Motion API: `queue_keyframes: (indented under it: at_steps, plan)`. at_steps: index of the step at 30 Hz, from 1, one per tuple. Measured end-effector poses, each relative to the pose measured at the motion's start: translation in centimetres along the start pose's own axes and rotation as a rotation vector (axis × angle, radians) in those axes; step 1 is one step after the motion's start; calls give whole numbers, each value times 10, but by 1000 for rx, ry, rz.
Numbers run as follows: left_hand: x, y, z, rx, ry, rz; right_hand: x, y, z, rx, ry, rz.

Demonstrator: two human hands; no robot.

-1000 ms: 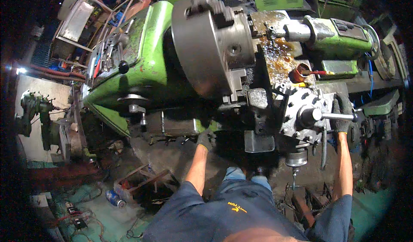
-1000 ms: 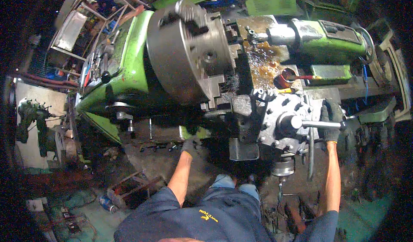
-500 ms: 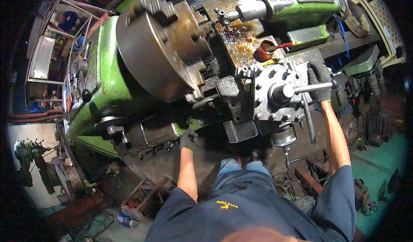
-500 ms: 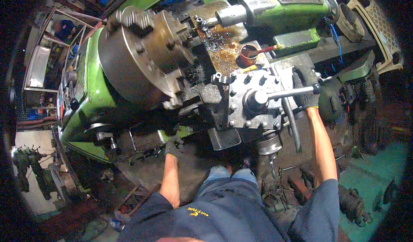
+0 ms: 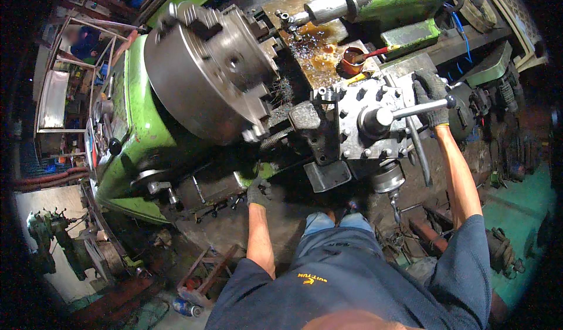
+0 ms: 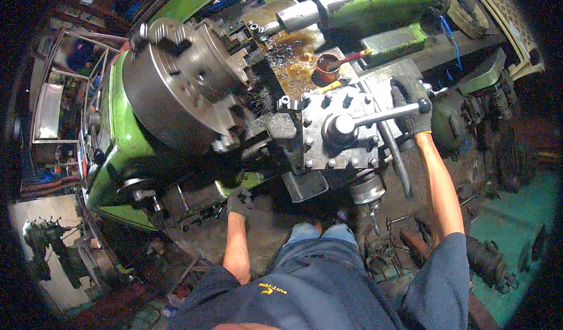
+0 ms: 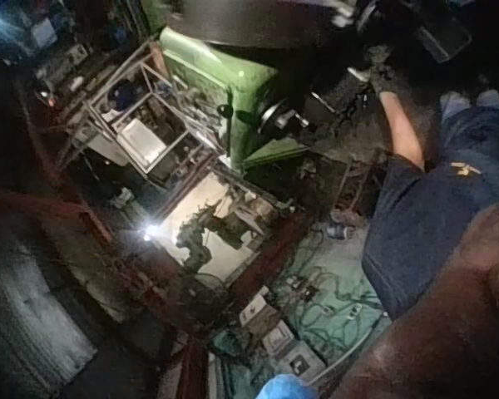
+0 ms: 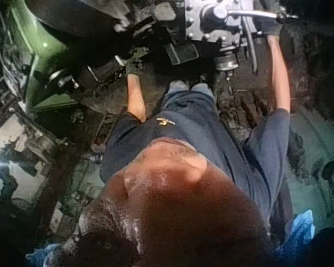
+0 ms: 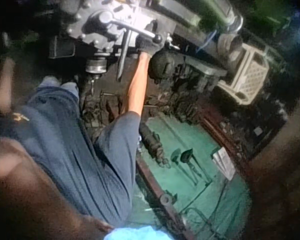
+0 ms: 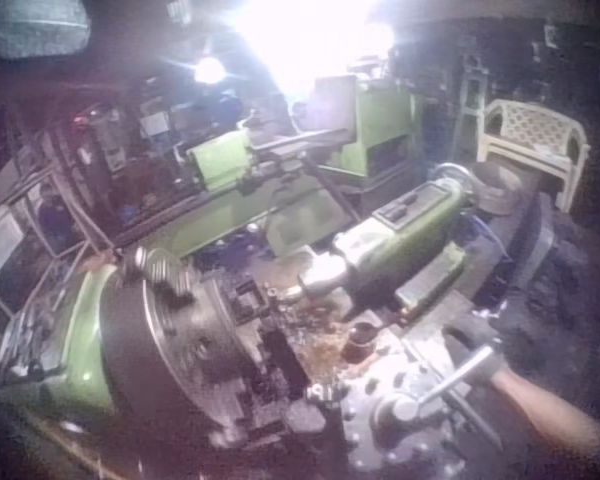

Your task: The person operates a green metal lathe in a workshop, machining a cylindrical metal workpiece. They use a brush to apply cutting fluid to the workpiece and adjust the machine's controls and tool post. The person also removes metal shavings from the work area.

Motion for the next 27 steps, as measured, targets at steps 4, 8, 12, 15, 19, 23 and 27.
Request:
queue_keyframes:
  at_steps: [4, 8, 12, 15, 19, 23, 27]
  plan:
    - [3, -3, -5, 18, -24, 2, 1, 0, 0, 9, -1, -4]
    - [6, -12, -15, 38, -56, 9, -1, 1, 0, 0, 1, 9]
    - [5, -10, -16, 54, -31, 7, -8, 4, 0, 12, 5, 1]
    - [6, -12, -16, 72, -20, 19, -10, 6, 1, 18, 28, -26]
    - [4, -6, -12, 53, -24, 2, -10, 6, 3, 11, 0, -5]
    - [5, -7, -9, 29, -46, 10, -4, 3, 1, 31, 36, -10]
    - [5, -12, -12, 6, -47, 18, -5, 2, 2, 17, 13, -2]
Point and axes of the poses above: each hand's wrist, its own z-axis away from the middle knuckle, its own y-axis out of the palm, x = y × z, the point moved 10 cm from there along -z, towards the middle knuckle, and after that the axes turned 8 degrees about x, right-handed, at the moved point
